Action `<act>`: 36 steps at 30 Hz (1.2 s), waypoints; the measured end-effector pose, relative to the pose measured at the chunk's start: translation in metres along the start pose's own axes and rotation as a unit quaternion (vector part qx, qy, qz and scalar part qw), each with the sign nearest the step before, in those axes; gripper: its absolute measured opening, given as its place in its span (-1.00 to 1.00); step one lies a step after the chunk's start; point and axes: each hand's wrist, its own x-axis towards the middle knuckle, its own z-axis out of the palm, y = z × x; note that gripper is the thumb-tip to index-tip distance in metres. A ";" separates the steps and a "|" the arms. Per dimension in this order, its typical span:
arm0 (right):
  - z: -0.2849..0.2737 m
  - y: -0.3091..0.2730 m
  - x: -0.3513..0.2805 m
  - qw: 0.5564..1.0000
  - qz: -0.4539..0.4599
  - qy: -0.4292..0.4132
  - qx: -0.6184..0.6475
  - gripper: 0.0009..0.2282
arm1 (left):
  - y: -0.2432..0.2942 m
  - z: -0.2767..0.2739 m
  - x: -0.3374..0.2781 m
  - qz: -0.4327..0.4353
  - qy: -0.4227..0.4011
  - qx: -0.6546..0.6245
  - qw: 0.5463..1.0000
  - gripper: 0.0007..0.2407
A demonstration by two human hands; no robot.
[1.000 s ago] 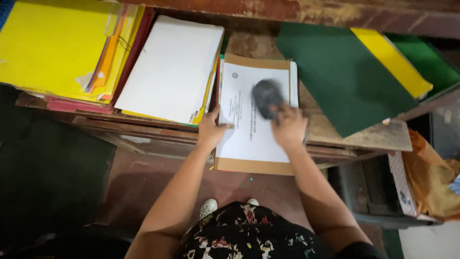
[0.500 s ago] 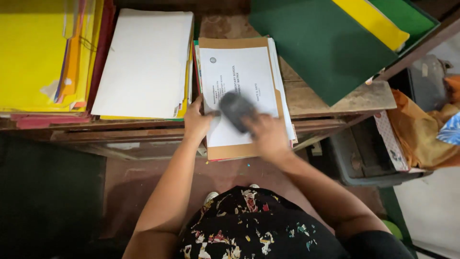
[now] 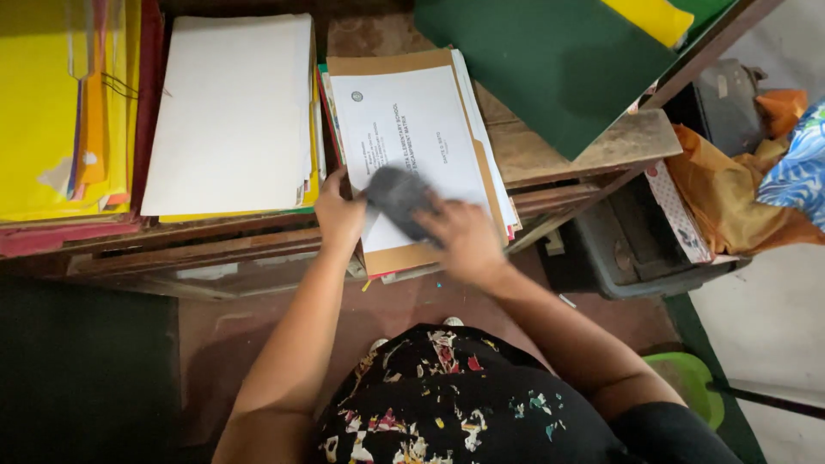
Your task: Wiping dust off folders and organizing them on a shelf.
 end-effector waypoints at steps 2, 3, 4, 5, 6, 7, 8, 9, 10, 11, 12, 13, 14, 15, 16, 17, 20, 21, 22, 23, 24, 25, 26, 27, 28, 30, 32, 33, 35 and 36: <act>-0.017 0.024 -0.001 0.989 0.102 0.039 -0.096 -0.41 | 0.005 0.006 -0.009 -0.019 0.023 -0.055 0.998 -0.52; -0.009 0.044 -0.009 0.989 0.103 0.039 -0.097 -0.41 | 0.007 0.005 -0.015 -0.019 0.022 -0.055 0.998 -0.52; 0.000 0.063 -0.017 0.980 0.171 0.044 -0.090 -0.44 | 0.010 0.004 -0.021 -0.016 0.014 -0.079 0.997 -0.45; 0.008 0.083 -0.024 0.966 0.239 0.049 -0.083 -0.46 | 0.012 0.003 -0.026 -0.012 0.007 -0.103 0.995 -0.39; -0.008 0.086 -0.023 0.966 0.239 0.049 -0.083 -0.46 | 0.019 0.001 -0.034 -0.013 0.007 -0.103 0.995 -0.39; -0.024 0.089 -0.021 0.953 0.279 0.099 0.058 -0.38 | 0.026 0.000 -0.041 -0.013 -0.022 -0.183 0.983 -0.38; -0.039 0.092 -0.018 0.917 0.313 0.147 0.198 -0.29 | 0.033 -0.003 -0.048 -0.012 -0.049 -0.261 0.964 -0.36; -0.032 0.109 -0.031 0.918 0.311 0.146 0.199 -0.29 | 0.034 -0.001 -0.045 -0.013 -0.048 -0.261 0.964 -0.36; -0.026 0.125 -0.044 0.801 0.361 0.188 0.440 -0.44 | 0.035 -0.001 -0.042 -0.054 -0.039 -0.318 0.946 -0.37; -0.019 0.142 -0.056 0.624 0.382 0.214 0.648 -0.58 | 0.035 0.000 -0.039 -0.094 -0.029 -0.373 0.922 -0.39; -0.015 0.162 -0.072 0.622 0.384 0.213 0.648 -0.58 | 0.050 -0.012 -0.039 -0.096 -0.029 -0.372 0.923 -0.39; -0.010 0.183 -0.087 0.792 0.363 0.155 0.466 -0.69 | 0.064 -0.024 -0.039 -0.115 -0.039 -0.405 0.906 -0.40; -0.006 0.204 -0.102 0.910 0.318 0.084 0.253 -0.74 | 0.079 -0.035 -0.038 -0.134 -0.047 -0.439 0.887 -0.42; 0.003 0.214 -0.102 0.910 0.318 0.083 0.253 -0.74 | 0.083 -0.039 -0.034 -0.135 -0.048 -0.439 0.887 -0.42; 0.011 0.224 -0.102 0.746 0.452 0.168 0.460 -0.81 | 0.088 -0.042 -0.030 -0.145 -0.058 -0.487 0.859 -0.42; 0.019 0.234 -0.101 0.511 0.543 0.238 0.623 -0.80 | 0.094 -0.045 -0.026 -0.155 -0.068 -0.533 0.829 -0.42; -0.105 0.073 0.002 0.356 0.491 0.275 0.746 -0.67 | 0.057 -0.025 -0.011 -0.143 -0.082 -0.556 0.815 -0.47; -0.101 0.076 -0.006 0.356 0.492 0.275 0.745 -0.67 | 0.069 -0.034 -0.022 -0.143 -0.082 -0.556 0.814 -0.47; -0.098 0.079 -0.015 0.481 0.436 0.267 0.712 -0.64 | 0.080 -0.044 -0.034 -0.144 -0.100 -0.545 0.820 -0.48; -0.095 0.082 -0.023 0.597 0.371 0.253 0.665 -0.59 | 0.092 -0.053 -0.046 -0.144 -0.117 -0.533 0.826 -0.49; -0.092 0.086 -0.030 0.597 0.372 0.254 0.664 -0.59 | 0.086 -0.047 -0.047 -0.145 -0.118 -0.532 0.826 -0.49; -0.088 0.090 -0.038 0.747 0.263 0.226 0.567 -0.48 | 0.080 -0.041 -0.048 -0.134 -0.111 -0.549 0.818 -0.50; -0.085 0.094 -0.044 0.864 0.141 0.190 0.445 -0.36 | 0.075 -0.036 -0.048 -0.122 -0.103 -0.565 0.809 -0.51; -0.091 0.098 -0.033 0.864 0.141 0.190 0.444 -0.36 | 0.059 -0.030 -0.045 -0.122 -0.103 -0.565 0.809 -0.51; -0.097 0.101 -0.021 0.793 0.298 0.129 0.516 -0.56 | 0.044 -0.024 -0.041 -0.125 -0.099 -0.563 0.811 -0.52; -0.100 0.131 -0.013 0.691 0.442 0.064 0.568 -0.74 | 0.042 -0.026 -0.044 -0.127 -0.093 -0.561 0.813 -0.53; -0.092 0.183 -0.023 0.889 0.165 0.061 0.424 -0.71 | 0.069 -0.040 -0.060 -0.116 -0.128 -0.481 0.859 -0.53; -0.138 0.145 0.013 0.888 0.164 0.060 0.425 -0.71 | 0.086 -0.049 -0.060 -0.116 -0.127 -0.481 0.859 -0.53; -0.239 0.054 0.063 0.719 0.603 0.033 0.343 -0.88 | 0.122 -0.068 -0.057 -0.033 -0.318 -0.007 0.948 -0.30; -0.247 0.055 0.064 0.720 0.603 0.032 0.342 -0.88 | 0.130 -0.065 -0.059 -0.033 -0.317 -0.008 0.948 -0.30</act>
